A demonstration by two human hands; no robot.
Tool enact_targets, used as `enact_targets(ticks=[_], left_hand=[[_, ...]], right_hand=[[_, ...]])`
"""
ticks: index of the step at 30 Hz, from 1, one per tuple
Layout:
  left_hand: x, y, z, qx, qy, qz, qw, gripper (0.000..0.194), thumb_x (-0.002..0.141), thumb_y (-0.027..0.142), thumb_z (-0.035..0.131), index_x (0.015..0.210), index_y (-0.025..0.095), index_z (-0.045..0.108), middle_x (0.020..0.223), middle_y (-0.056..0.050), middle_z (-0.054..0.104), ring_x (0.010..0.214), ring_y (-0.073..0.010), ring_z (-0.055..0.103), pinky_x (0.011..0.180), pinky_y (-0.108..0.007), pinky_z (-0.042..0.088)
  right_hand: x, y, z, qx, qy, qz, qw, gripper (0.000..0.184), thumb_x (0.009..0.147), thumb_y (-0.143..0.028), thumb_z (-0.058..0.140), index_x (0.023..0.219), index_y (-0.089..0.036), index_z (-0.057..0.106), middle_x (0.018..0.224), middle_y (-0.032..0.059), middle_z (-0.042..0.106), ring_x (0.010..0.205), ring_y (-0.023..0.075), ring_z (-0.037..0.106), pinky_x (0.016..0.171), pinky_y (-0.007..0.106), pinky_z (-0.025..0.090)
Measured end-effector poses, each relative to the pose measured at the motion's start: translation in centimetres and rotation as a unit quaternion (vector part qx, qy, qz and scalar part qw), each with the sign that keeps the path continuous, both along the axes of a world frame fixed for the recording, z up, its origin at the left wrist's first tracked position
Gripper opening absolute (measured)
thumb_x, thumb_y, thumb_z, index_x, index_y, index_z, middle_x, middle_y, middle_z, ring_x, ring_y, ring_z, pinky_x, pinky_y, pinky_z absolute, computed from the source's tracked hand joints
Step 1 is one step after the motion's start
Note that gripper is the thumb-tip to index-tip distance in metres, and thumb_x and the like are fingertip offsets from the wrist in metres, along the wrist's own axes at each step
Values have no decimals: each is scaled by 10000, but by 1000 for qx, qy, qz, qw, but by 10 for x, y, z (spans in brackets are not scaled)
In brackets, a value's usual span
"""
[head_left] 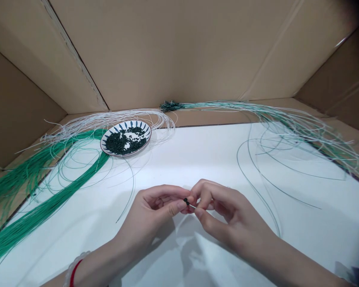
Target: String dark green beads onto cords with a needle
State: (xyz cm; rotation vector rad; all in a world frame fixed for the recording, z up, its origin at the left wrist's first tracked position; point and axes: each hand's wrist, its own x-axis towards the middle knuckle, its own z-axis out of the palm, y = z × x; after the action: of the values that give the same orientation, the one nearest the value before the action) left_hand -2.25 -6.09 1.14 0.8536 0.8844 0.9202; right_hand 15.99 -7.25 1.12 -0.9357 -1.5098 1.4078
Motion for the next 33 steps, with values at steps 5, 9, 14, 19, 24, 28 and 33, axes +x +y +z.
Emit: enact_targets(ticks=[5, 9, 14, 19, 24, 28, 33], left_hand=[[4, 0, 6, 16, 15, 8, 1000, 230, 732, 22, 777, 748, 243, 839, 709, 40, 815, 647, -64, 717, 630, -92, 545], [5, 0, 11, 35, 33, 15, 999, 239, 706, 11, 771, 724, 240, 838, 672, 41, 803, 630, -75, 722, 609, -96, 550], [4, -3, 12, 137, 122, 33, 982, 236, 721, 38, 761, 742, 258, 843, 741, 18, 811, 693, -122, 739, 651, -156, 569], [2, -4, 9, 233, 188, 31, 954, 261, 774, 41, 724, 796, 272, 844, 786, 9, 820, 738, -144, 737, 697, -196, 559], [-1, -2, 6, 300, 218, 9, 929, 236, 813, 39, 703, 854, 233, 833, 800, -17, 810, 718, -146, 726, 682, -211, 557], [-5, -2, 2, 382, 240, -16, 892, 259, 842, -4, 646, 926, 170, 817, 831, -60, 807, 735, -150, 716, 676, -216, 555], [-5, -1, 2, 408, 239, -33, 880, 263, 840, -19, 629, 924, 143, 818, 846, -83, 815, 738, -149, 713, 680, -215, 551]], right_hand=[[-1, 0, 1, -13, 10, -1, 1000, 241, 823, -91, 580, 658, -216, 457, 840, -14, 572, 799, 148, 556, 732, 271, 440], [-2, 0, 1, -18, 7, -4, 1000, 243, 820, -97, 575, 654, -216, 443, 845, -8, 581, 797, 156, 561, 720, 280, 428], [-1, 0, -1, -12, 8, 1, 1000, 240, 785, -66, 561, 649, -219, 436, 852, -1, 595, 808, 167, 589, 749, 296, 447], [-1, 1, 1, -7, -5, 3, 1000, 244, 736, -30, 550, 641, -222, 431, 830, -6, 584, 783, 157, 572, 739, 281, 451], [-1, 2, 5, -22, -35, 9, 999, 237, 712, -34, 530, 631, -224, 413, 814, -7, 573, 763, 160, 550, 710, 281, 438], [1, 2, 7, -39, -60, 22, 997, 242, 708, -44, 528, 624, -228, 395, 805, -1, 570, 768, 175, 547, 712, 300, 428], [3, 4, 9, -84, -32, 44, 995, 213, 764, -108, 557, 641, -223, 427, 793, -7, 564, 751, 163, 529, 679, 287, 404]])
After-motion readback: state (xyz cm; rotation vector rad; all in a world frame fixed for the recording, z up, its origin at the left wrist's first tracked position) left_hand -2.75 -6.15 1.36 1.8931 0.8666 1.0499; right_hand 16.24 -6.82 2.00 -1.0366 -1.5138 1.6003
